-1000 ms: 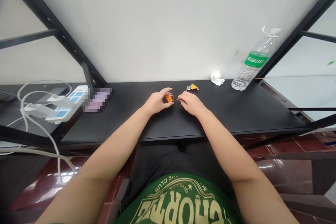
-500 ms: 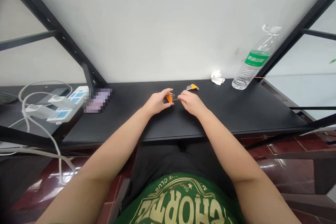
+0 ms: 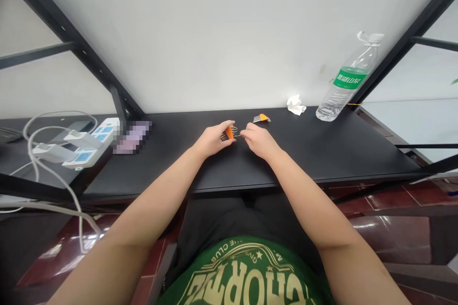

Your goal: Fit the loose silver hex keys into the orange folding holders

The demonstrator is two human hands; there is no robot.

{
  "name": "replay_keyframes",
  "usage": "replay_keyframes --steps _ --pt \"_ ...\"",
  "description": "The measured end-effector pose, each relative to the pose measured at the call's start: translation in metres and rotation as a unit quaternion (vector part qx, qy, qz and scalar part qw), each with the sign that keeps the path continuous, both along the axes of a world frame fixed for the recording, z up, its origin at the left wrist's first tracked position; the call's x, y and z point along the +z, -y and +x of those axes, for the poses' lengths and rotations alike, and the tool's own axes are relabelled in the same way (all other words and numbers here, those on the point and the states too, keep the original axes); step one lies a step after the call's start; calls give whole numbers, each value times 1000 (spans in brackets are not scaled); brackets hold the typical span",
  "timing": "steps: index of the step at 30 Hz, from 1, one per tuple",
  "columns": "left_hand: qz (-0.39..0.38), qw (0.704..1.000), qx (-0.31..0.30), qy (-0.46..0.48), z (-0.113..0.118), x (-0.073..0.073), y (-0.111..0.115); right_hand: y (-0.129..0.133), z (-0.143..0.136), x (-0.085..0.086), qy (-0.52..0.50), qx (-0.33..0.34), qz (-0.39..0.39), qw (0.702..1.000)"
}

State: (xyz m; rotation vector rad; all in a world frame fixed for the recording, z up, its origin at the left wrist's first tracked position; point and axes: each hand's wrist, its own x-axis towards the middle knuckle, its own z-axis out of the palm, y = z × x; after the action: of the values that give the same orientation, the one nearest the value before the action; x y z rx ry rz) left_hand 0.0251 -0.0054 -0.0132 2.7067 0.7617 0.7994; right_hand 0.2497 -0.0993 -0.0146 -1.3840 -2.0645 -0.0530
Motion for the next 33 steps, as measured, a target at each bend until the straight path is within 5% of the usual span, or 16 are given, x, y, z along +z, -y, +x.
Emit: replay_keyframes --steps 9,33 --pt "12 1000 -9 -7 3 0 3 -1 0 0 -20 50 0 999" --pt "9 1000 6 -12 4 3 5 2 5 9 -70 32 -11 997"
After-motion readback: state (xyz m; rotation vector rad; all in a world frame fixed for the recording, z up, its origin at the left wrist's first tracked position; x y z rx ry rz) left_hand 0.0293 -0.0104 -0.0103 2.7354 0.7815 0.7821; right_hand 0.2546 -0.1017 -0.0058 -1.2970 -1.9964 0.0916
